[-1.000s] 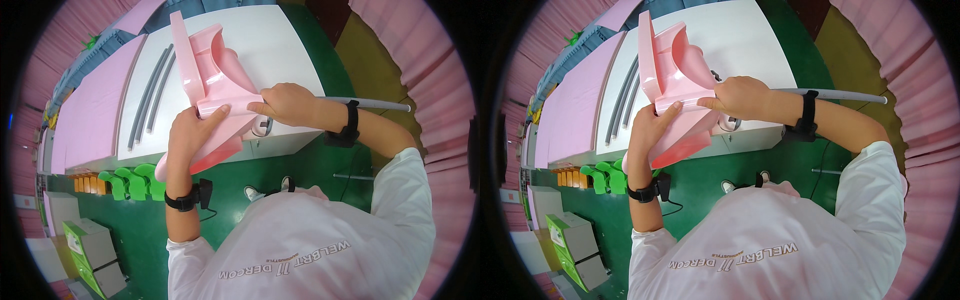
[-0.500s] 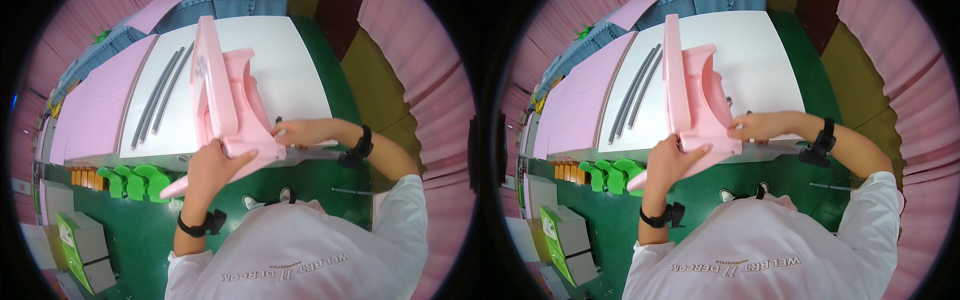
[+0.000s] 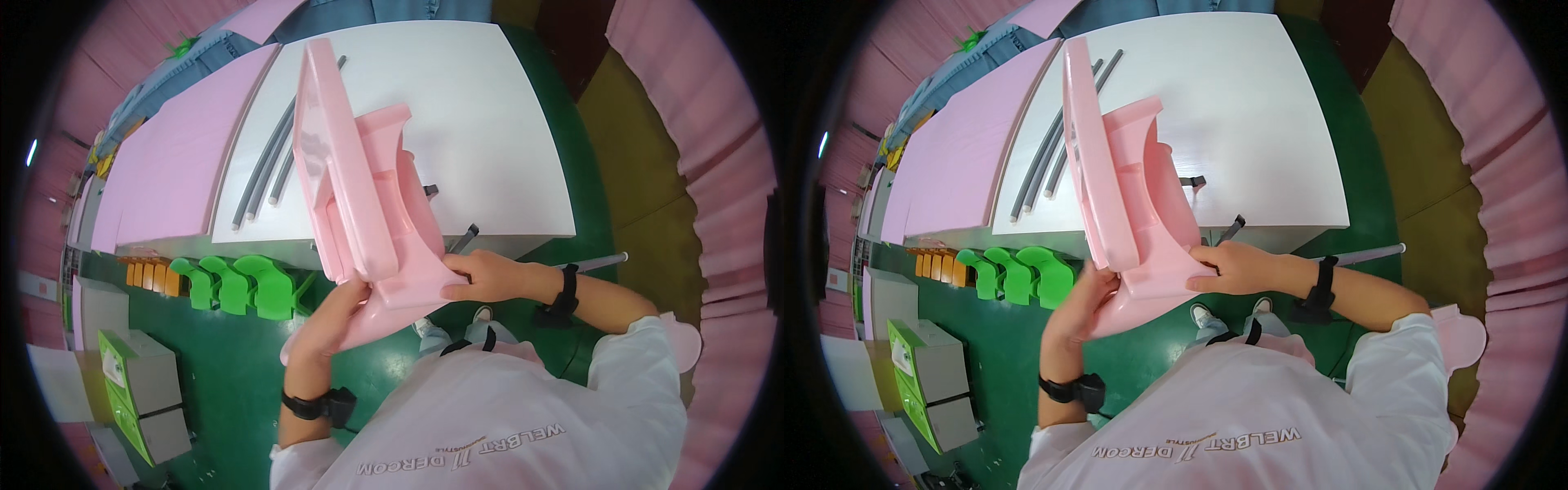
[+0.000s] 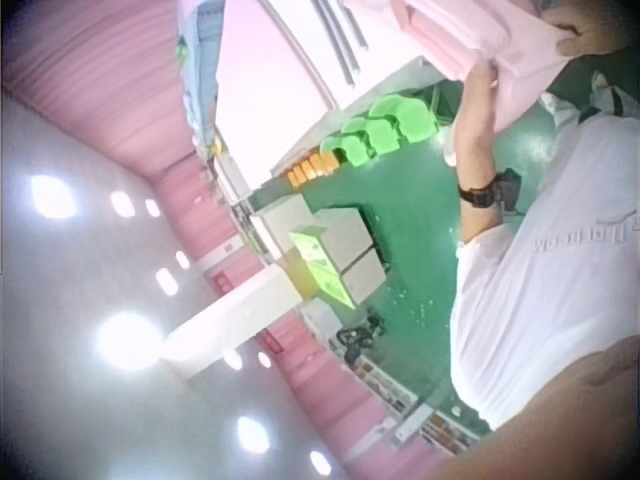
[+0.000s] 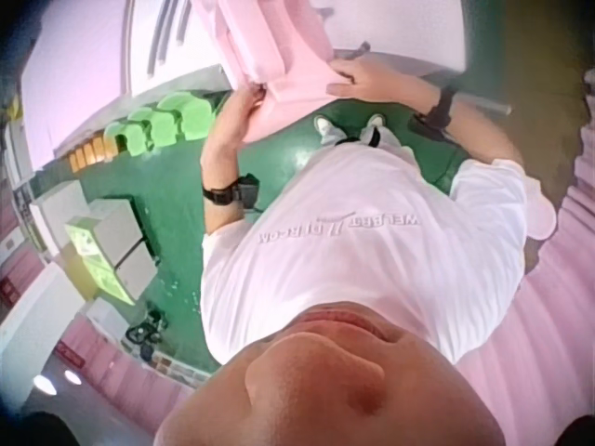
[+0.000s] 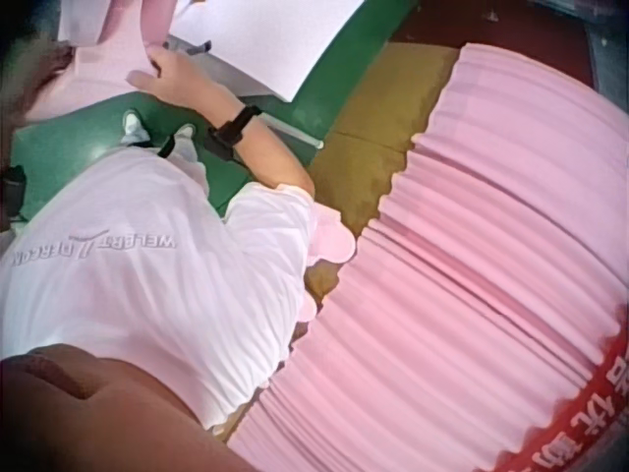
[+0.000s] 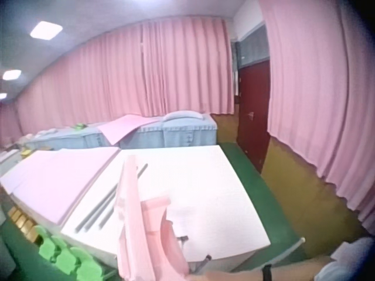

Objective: The person picks up a metal tray, a plastic bowl, and a small green chair, then places a curved pillow on a bed before starting to assemble a pink plastic chair by inserting metal legs into its base.

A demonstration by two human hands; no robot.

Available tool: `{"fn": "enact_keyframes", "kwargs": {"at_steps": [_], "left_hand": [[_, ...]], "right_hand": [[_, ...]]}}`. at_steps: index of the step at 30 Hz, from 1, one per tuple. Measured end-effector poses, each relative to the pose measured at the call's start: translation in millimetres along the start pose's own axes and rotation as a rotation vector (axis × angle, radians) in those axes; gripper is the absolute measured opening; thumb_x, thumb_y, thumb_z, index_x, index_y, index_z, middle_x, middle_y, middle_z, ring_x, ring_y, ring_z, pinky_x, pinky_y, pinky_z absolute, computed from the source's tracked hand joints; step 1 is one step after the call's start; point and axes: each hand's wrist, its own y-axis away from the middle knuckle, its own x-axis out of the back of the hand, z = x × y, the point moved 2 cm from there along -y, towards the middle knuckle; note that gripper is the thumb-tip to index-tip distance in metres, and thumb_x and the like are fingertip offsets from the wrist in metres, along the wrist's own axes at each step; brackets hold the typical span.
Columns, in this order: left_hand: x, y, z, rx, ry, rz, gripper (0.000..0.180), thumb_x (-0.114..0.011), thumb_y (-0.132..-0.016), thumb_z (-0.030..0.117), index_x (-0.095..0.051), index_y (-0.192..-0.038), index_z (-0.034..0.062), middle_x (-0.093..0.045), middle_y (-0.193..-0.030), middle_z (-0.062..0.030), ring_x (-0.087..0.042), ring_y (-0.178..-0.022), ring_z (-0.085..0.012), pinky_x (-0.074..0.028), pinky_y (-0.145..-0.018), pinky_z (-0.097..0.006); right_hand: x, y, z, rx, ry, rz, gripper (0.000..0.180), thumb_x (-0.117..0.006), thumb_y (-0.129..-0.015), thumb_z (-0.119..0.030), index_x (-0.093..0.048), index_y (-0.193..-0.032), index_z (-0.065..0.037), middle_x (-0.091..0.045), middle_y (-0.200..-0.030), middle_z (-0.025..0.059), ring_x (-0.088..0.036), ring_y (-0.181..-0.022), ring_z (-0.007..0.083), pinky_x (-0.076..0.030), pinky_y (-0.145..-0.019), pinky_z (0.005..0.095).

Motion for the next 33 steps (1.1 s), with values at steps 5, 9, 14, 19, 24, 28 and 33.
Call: {"fn": "enact_keyframes", "kwargs": {"at_steps": [5,9,14,19,24,28,33], "left_hand": [[46.3,-31.5,-21.7,0.103,0.601,0.135,0.073,-0.035,-0.089,0.064,-0.041,-0.134,0.0075,-0.053,-0.126,-0.0139,-0.052,-0.111,-0.0272,-0.04,-0.097,-0.045],[40.5,-32.8,11.0,-0.134,0.856,0.156,0.073,-0.036,-0.091,0.061,-0.037,-0.136,0.0044,-0.051,-0.128,-0.0106,-0.051,-0.113,-0.0245,-0.041,-0.098,-0.039],[30.5,4.9,-32.1,-0.427,0.835,0.551,0.079,-0.034,-0.086,0.07,-0.028,-0.143,0.016,-0.036,-0.142,-0.0078,-0.04,-0.125,-0.0268,-0.035,-0.105,-0.04],[17.3,63.5,-75.4,-0.61,0.811,0.786,0.065,-0.03,-0.095,0.057,-0.037,-0.135,0.0067,-0.041,-0.137,-0.0102,-0.041,-0.123,-0.0257,-0.038,-0.103,-0.04],[5.6,110.6,-83.3,-0.461,1.087,0.656,0.052,-0.039,-0.095,0.04,-0.044,-0.131,0.0015,-0.052,-0.125,-0.0119,-0.05,-0.114,-0.0251,-0.041,-0.099,-0.038],[9.2,144.7,-103.8,-0.395,1.074,0.774,0.053,-0.041,-0.094,0.037,-0.042,-0.132,-0.0005,-0.052,-0.126,-0.0126,-0.051,-0.112,-0.0245,-0.042,-0.098,-0.036],[34.5,205.9,-137.8,-0.387,0.961,0.949,0.052,-0.044,-0.094,0.032,-0.041,-0.132,-0.0027,-0.051,-0.127,-0.0129,-0.051,-0.112,-0.023,-0.043,-0.096,-0.034]], "right_hand": [[-14.8,2.9,-8.3,0.093,0.21,-0.03,0.042,-0.055,-0.087,-0.046,-0.05,-0.092,-0.005,-0.055,-0.061,0.0177,-0.056,-0.061,0.0368,-0.042,-0.057,0.0441],[-45.7,8.8,-8.4,0.301,0.424,-0.07,0.043,-0.053,-0.088,-0.046,-0.048,-0.093,-0.004,-0.052,-0.053,0.017,-0.056,-0.053,0.0373,-0.044,-0.051,0.0455],[-68.8,18.9,3.5,0.373,0.586,-0.128,0.042,-0.052,-0.088,-0.046,-0.049,-0.094,-0.005,-0.054,-0.056,0.0152,-0.057,-0.052,0.0344,-0.045,-0.049,0.0442],[-102.0,32.0,10.3,0.449,0.707,-0.301,0.045,-0.046,-0.09,-0.052,-0.051,-0.096,-0.007,-0.061,-0.073,0.0117,-0.059,-0.056,0.0322,-0.047,-0.049,0.0395],[-132.5,25.8,34.5,0.557,0.729,-0.382,0.046,-0.046,-0.089,-0.054,-0.052,-0.097,-0.009,-0.061,-0.073,0.0101,-0.059,-0.055,0.0313,-0.046,-0.047,0.038],[-162.8,9.3,34.7,0.627,0.714,-0.452,0.047,-0.046,-0.088,-0.056,-0.052,-0.096,-0.011,-0.061,-0.074,0.0091,-0.059,-0.055,0.0307,-0.046,-0.047,0.0375],[-206.9,-16.9,11.1,0.665,0.633,-0.582,0.046,-0.049,-0.086,-0.054,-0.052,-0.095,-0.01,-0.061,-0.071,0.0115,-0.062,-0.062,0.0319,-0.048,-0.053,0.0415]]}}
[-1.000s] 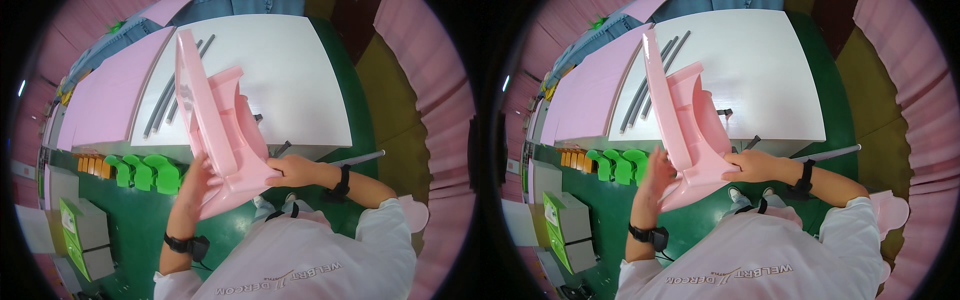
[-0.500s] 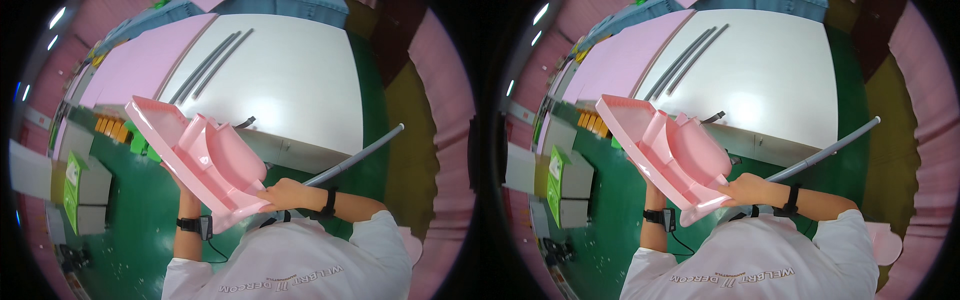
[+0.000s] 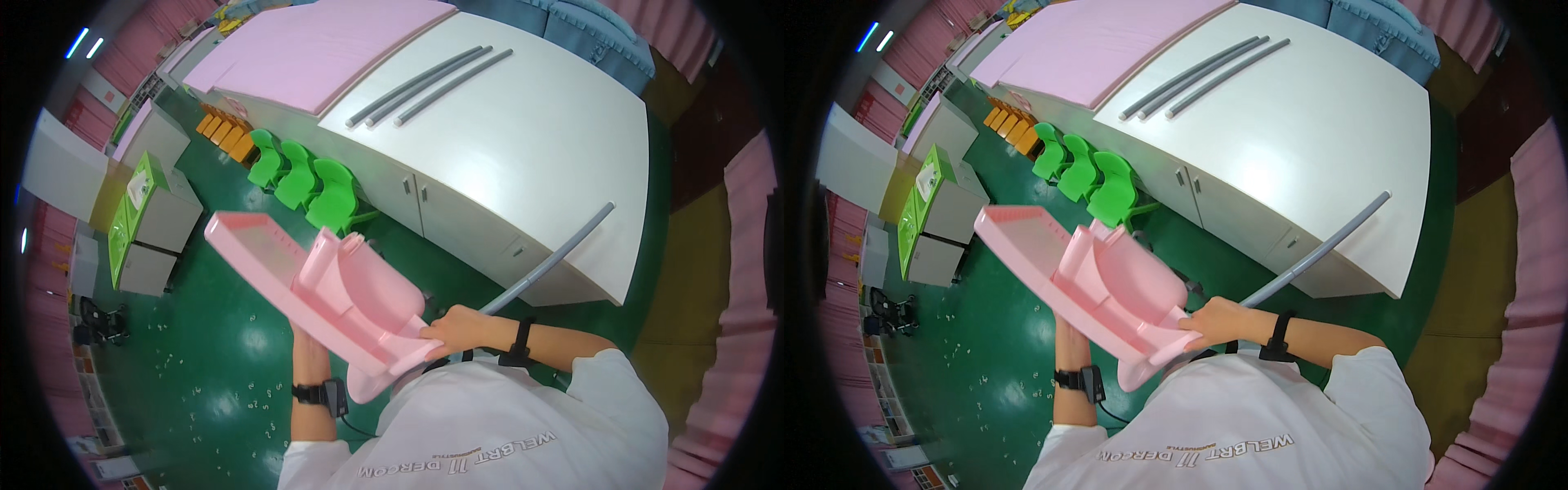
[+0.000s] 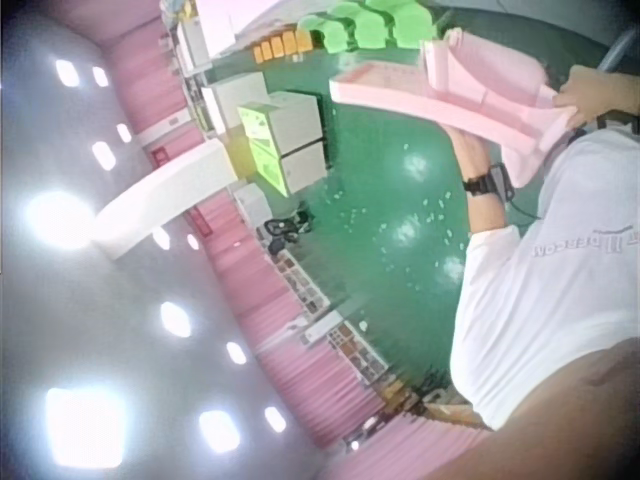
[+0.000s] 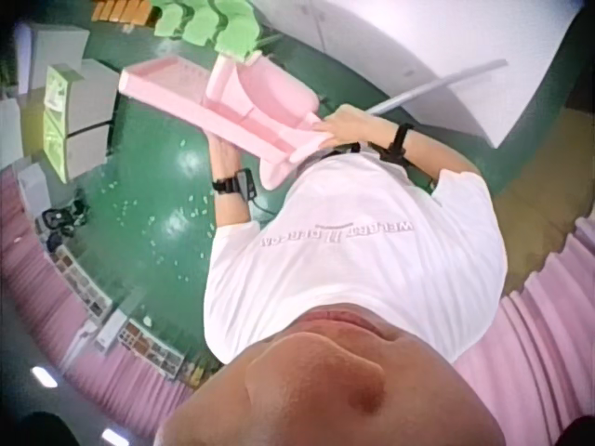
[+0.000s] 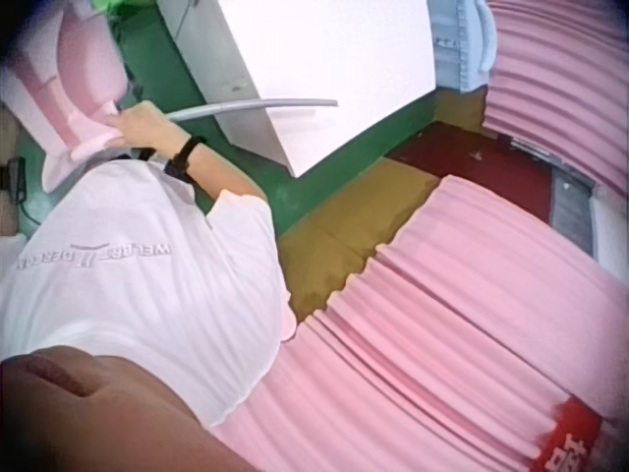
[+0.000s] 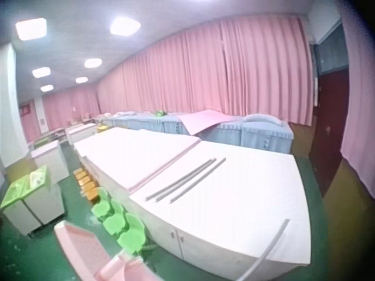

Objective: The person picks up a metal tray, a plastic bowl, and a small green chair, then places a curved pillow on a bed before starting to assemble a pink plastic chair by inserting metal legs into its base.

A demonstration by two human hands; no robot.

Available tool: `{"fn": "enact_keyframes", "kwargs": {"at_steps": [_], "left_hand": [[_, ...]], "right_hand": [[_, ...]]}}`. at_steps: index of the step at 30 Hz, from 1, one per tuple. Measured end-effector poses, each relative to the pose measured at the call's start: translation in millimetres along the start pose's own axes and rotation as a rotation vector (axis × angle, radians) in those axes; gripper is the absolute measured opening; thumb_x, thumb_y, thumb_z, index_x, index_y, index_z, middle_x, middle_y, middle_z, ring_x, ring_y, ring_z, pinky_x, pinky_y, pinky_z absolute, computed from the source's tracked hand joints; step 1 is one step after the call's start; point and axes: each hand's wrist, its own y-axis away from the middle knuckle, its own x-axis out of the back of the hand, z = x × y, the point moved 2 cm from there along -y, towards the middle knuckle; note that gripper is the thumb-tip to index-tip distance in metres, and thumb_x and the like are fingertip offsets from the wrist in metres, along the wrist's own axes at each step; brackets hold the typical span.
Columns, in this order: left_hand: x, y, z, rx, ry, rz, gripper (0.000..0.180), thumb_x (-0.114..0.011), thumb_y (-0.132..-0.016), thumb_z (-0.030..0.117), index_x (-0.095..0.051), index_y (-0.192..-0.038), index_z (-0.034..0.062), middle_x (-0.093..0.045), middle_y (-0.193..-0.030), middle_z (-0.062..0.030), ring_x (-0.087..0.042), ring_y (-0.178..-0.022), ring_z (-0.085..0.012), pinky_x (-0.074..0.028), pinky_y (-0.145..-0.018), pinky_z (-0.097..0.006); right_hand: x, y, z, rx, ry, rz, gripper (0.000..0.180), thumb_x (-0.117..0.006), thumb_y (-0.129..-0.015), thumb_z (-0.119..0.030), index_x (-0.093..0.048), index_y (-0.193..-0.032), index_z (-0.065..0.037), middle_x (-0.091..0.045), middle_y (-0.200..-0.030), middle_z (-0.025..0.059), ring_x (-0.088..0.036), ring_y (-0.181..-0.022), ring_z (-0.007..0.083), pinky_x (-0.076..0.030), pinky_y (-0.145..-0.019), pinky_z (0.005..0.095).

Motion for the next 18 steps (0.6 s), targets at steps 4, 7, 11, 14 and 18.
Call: {"fn": "enact_keyframes", "kwargs": {"at_steps": [4,7,11,14,18], "left_hand": [[53.6,10.6,35.4,-0.069,-0.304,0.103,0.051,-0.045,-0.094,0.03,-0.04,-0.132,-0.0029,-0.051,-0.127,-0.013,-0.051,-0.112,-0.0224,-0.043,-0.096,-0.034],[96.8,39.6,65.6,-0.12,-0.619,0.216,0.05,-0.045,-0.094,0.028,-0.04,-0.132,-0.0031,-0.051,-0.127,-0.0132,-0.051,-0.112,-0.0219,-0.043,-0.096,-0.033],[155.6,86.1,114.5,-0.21,-0.962,0.373,0.049,-0.046,-0.094,0.026,-0.039,-0.133,-0.0034,-0.051,-0.128,-0.0134,-0.051,-0.112,-0.0213,-0.043,-0.095,-0.033],[182.5,107.0,152.6,-0.272,-1.147,0.443,0.048,-0.046,-0.094,0.024,-0.039,-0.133,-0.0036,-0.05,-0.128,-0.0135,-0.051,-0.112,-0.0209,-0.043,-0.095,-0.032],[206.7,110.8,180.6,-0.263,-1.264,0.678,0.048,-0.047,-0.094,0.023,-0.038,-0.133,-0.0034,-0.05,-0.128,-0.014,-0.051,-0.113,-0.0211,-0.043,-0.095,-0.032]], "right_hand": [[17.1,-49.9,5.9,-0.046,-0.158,-0.098,0.043,-0.056,-0.083,-0.05,-0.056,-0.099,-0.009,-0.063,-0.08,0.0117,-0.062,-0.071,0.0322,-0.049,-0.062,0.0422],[47.1,-81.4,29.9,-0.092,-0.174,0.054,0.037,-0.057,-0.084,-0.044,-0.058,-0.095,-0.009,-0.063,-0.08,0.0112,-0.062,-0.073,0.0323,-0.049,-0.063,0.0426],[124.4,-102.7,80.5,-0.466,-0.27,0.259,0.024,-0.058,-0.084,-0.034,-0.061,-0.093,-0.012,-0.065,-0.079,0.008,-0.063,-0.07,0.0278,-0.049,-0.061,0.0393],[160.5,-89.8,162.9,-0.72,-0.365,0.599,0.02,-0.058,-0.084,-0.028,-0.062,-0.091,-0.01,-0.064,-0.072,0.0088,-0.062,-0.063,0.0239,-0.049,-0.059,0.036],[193.6,-79.0,289.5,-0.862,-0.401,0.77,0.02,-0.059,-0.082,-0.023,-0.06,-0.091,-0.005,-0.064,-0.072,0.0072,-0.059,-0.06,0.0157,-0.049,-0.057,0.0318]]}}
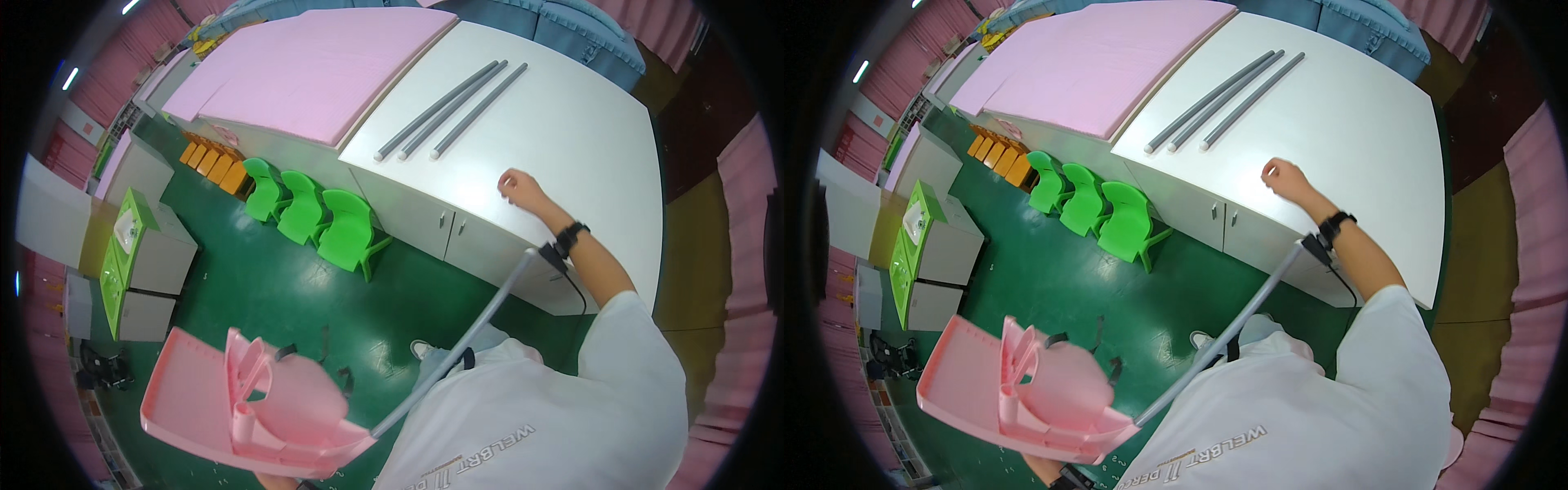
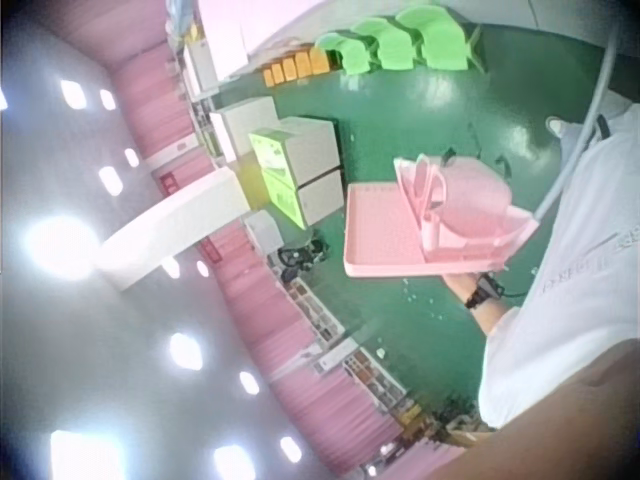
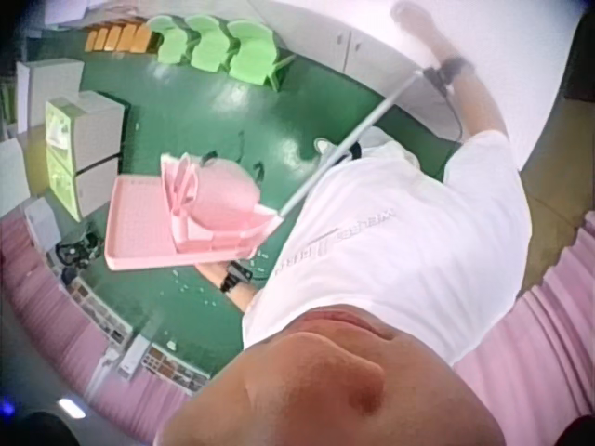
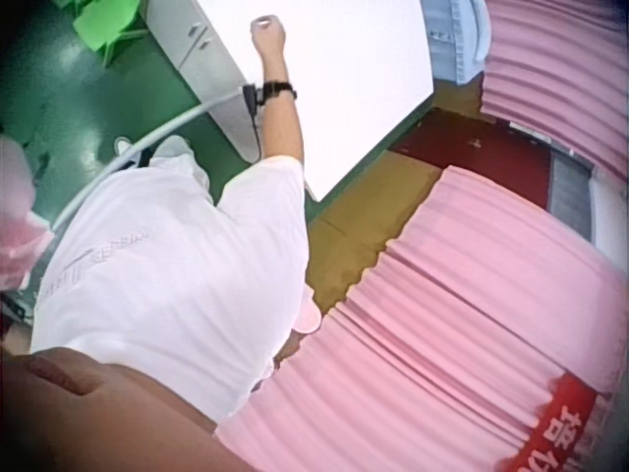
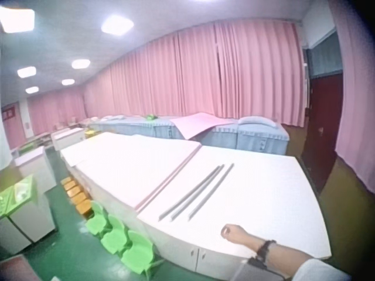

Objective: The person picks up a metal tray, a plastic bowl, and a small green chair, then places a curved pillow on a bed before starting to assemble a pink plastic chair by inserting metal legs into its base.

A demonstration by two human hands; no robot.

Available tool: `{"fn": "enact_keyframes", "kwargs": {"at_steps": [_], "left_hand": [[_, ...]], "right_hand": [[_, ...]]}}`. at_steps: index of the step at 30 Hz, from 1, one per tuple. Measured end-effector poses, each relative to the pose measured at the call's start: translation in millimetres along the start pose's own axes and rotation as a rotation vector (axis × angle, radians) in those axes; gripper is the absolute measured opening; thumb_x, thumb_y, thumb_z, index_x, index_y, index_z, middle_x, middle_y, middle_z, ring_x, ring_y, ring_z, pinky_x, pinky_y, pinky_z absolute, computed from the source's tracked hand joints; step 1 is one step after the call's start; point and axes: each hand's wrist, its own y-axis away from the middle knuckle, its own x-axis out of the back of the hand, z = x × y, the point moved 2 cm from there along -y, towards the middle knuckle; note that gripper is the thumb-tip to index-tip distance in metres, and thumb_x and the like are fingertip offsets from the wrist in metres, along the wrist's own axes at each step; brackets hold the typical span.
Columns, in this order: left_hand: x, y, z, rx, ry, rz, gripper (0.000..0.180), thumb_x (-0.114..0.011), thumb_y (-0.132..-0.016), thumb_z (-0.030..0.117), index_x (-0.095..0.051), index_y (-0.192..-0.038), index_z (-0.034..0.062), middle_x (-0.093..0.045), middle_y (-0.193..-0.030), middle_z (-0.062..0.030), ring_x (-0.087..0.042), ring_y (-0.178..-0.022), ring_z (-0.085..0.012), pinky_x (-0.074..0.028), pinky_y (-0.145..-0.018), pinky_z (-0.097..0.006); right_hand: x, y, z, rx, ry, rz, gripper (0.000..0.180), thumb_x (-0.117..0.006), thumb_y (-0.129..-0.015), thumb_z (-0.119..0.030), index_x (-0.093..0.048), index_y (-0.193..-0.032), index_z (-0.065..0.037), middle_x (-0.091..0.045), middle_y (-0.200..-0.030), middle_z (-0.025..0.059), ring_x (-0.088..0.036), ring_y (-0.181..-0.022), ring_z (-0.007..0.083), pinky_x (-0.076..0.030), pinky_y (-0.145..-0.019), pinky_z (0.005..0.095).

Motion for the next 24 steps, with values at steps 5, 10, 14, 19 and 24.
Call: {"fn": "enact_keyframes", "kwargs": {"at_steps": [5,10,14,19,24], "left_hand": [[-28.9,-26.1,4.8,0.138,-0.112,0.139,0.049,-0.047,-0.093,0.022,-0.037,-0.134,-0.0029,-0.05,-0.128,-0.0149,-0.051,-0.113,-0.0217,-0.043,-0.095,-0.032],[-81.9,-46.2,24.8,0.22,-0.165,0.195,0.05,-0.048,-0.093,0.021,-0.036,-0.135,-0.0024,-0.05,-0.128,-0.0157,-0.051,-0.113,-0.0223,-0.043,-0.095,-0.032],[-128.5,-57.3,46.6,0.295,-0.192,0.251,0.05,-0.048,-0.092,0.02,-0.035,-0.135,-0.002,-0.05,-0.128,-0.0164,-0.051,-0.113,-0.0228,-0.042,-0.095,-0.032],[-168.4,-54.1,71.0,0.405,-0.214,0.341,0.051,-0.049,-0.092,0.019,-0.034,-0.136,-0.0015,-0.05,-0.128,-0.0173,-0.051,-0.113,-0.0234,-0.042,-0.094,-0.032],[-182.2,-22.9,84.6,0.527,-0.229,0.436,0.052,-0.05,-0.091,0.018,-0.033,-0.137,-0.0011,-0.05,-0.128,-0.0181,-0.051,-0.113,-0.0241,-0.042,-0.094,-0.033]], "right_hand": [[12.0,-123.3,49.9,-0.401,-0.224,0.05,0.028,-0.056,-0.081,-0.028,-0.059,-0.096,-0.004,-0.061,-0.084,0.0085,-0.059,-0.067,0.0179,-0.05,-0.052,0.0318],[23.4,-238.4,84.6,-0.521,-0.259,0.277,0.04,-0.055,-0.082,-0.031,-0.058,-0.101,0.003,-0.06,-0.086,0.0127,-0.06,-0.071,0.0231,-0.055,-0.058,0.038],[29.5,-326.2,109.5,-0.577,-0.363,0.364,0.053,-0.056,-0.082,-0.04,-0.055,-0.111,0.004,-0.059,-0.095,0.0154,-0.06,-0.076,0.0262,-0.054,-0.061,0.0382],[46.4,-417.9,178.3,-0.513,-0.24,0.502,0.058,-0.064,-0.076,-0.045,-0.061,-0.096,0.009,-0.065,-0.095,0.0242,-0.063,-0.085,0.0386,-0.05,-0.071,0.043],[47.0,-443.1,214.1,-0.417,0.191,0.455,0.046,-0.068,-0.072,-0.034,-0.064,-0.086,0.009,-0.066,-0.089,0.0246,-0.063,-0.084,0.0371,-0.048,-0.075,0.043]]}}
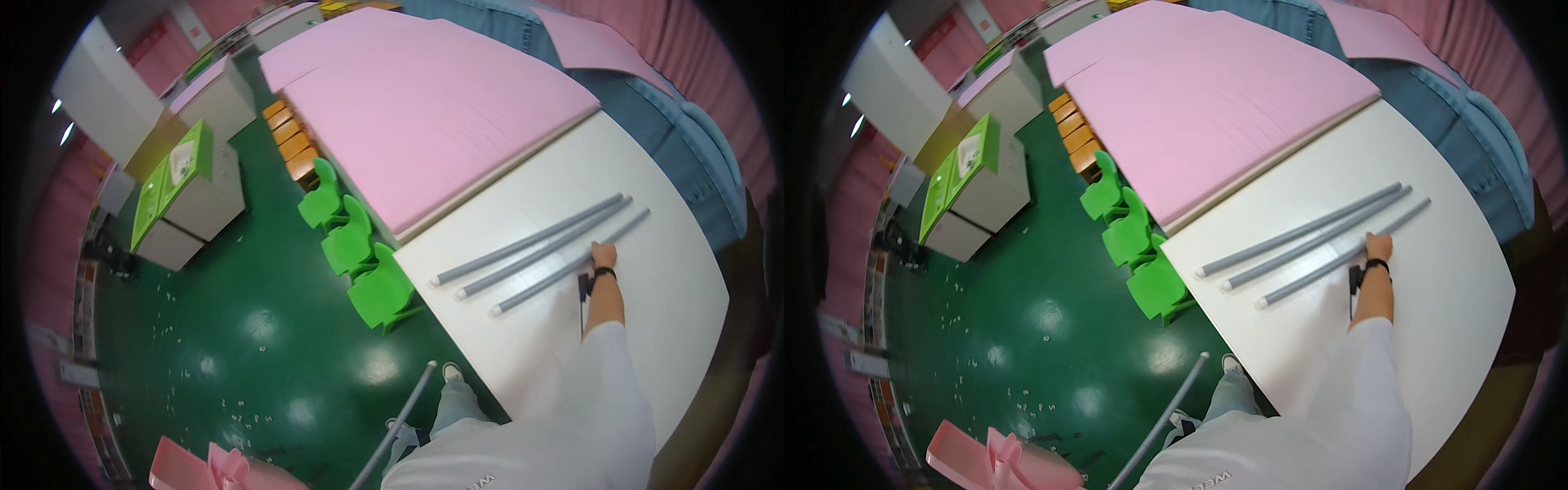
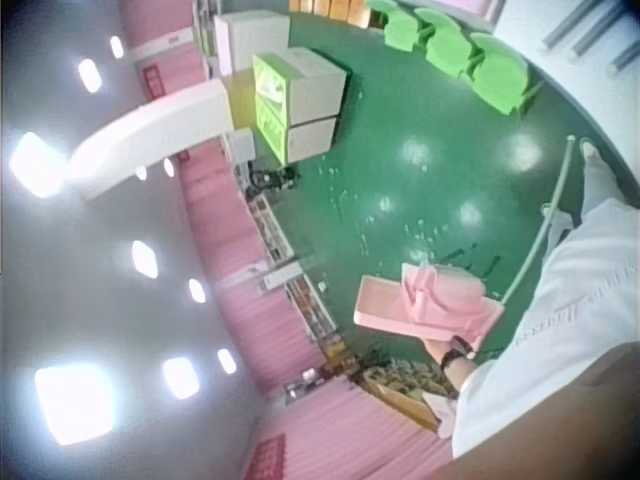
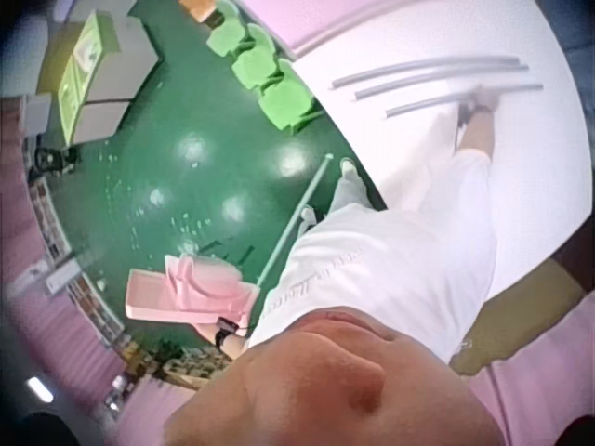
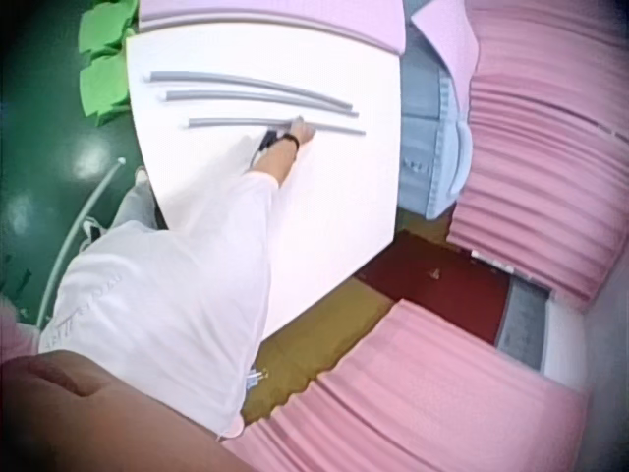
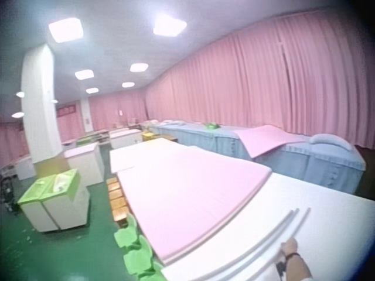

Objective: The person picks up a metal tray, a plastic bowl, and a small green chair, then places a curved pillow on a bed before starting to assemble a pink plastic chair by inserting metal legs into its base.

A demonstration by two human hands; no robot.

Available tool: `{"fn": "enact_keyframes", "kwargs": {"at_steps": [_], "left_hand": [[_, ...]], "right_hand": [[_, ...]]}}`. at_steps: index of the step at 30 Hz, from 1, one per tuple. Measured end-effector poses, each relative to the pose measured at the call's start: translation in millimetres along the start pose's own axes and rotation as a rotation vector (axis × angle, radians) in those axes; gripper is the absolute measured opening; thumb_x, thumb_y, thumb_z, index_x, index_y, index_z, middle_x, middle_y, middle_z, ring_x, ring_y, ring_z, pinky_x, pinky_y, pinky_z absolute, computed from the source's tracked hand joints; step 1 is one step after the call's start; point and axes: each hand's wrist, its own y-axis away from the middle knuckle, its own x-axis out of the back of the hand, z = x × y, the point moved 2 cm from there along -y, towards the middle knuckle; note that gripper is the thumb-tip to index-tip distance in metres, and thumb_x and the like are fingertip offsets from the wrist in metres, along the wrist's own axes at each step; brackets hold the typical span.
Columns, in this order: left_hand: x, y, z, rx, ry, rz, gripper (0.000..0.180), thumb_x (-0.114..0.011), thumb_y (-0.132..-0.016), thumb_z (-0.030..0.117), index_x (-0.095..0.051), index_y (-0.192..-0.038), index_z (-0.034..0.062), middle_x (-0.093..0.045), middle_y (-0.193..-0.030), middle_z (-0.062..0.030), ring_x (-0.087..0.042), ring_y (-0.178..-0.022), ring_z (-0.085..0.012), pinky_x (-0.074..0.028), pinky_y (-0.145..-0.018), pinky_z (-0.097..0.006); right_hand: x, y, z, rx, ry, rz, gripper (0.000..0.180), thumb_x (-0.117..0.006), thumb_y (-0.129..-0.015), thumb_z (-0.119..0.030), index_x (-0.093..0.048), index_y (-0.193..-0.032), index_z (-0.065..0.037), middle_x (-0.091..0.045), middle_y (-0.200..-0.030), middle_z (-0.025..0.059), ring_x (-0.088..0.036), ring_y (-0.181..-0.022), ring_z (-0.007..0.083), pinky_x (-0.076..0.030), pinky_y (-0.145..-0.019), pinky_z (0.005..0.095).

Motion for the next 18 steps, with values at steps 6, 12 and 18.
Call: {"fn": "enact_keyframes", "kwargs": {"at_steps": [6,12,18], "left_hand": [[37.8,34.4,-40.2,0.111,0.014,0.085,0.054,-0.051,-0.09,0.016,-0.032,-0.138,-0.0005,-0.05,-0.128,-0.0191,-0.051,-0.113,-0.0248,-0.042,-0.094,-0.033],[105.3,79.2,-118.3,0.137,0.086,0.152,0.055,-0.051,-0.09,0.015,-0.03,-0.139,0.0001,-0.05,-0.128,-0.0201,-0.051,-0.113,-0.0255,-0.042,-0.094,-0.033],[148.4,76.5,-139.7,0.081,0.671,0.105,0.046,-0.041,-0.099,0.024,-0.034,-0.138,0.0003,-0.046,-0.131,-0.0114,-0.045,-0.119,-0.021,-0.04,-0.097,-0.031]], "right_hand": [[30.3,-0.2,20.5,-0.379,-0.857,-0.215,0.021,-0.06,-0.073,-0.025,-0.054,-0.075,-0.005,-0.056,-0.07,0.0109,-0.05,-0.054,0.0232,-0.046,-0.052,0.0364],[83.5,26.2,-2.8,-0.199,-1.085,-0.263,0.033,-0.052,-0.086,-0.046,-0.052,-0.089,-0.013,-0.05,-0.065,0.0017,-0.044,-0.049,0.014,-0.039,-0.045,0.0282],[190.1,120.3,-109.1,0.108,-1.276,-0.555,0.046,-0.043,-0.093,-0.053,-0.055,-0.108,-0.012,-0.052,-0.072,-0.0001,-0.047,-0.056,0.0103,-0.039,-0.051,0.024]]}}
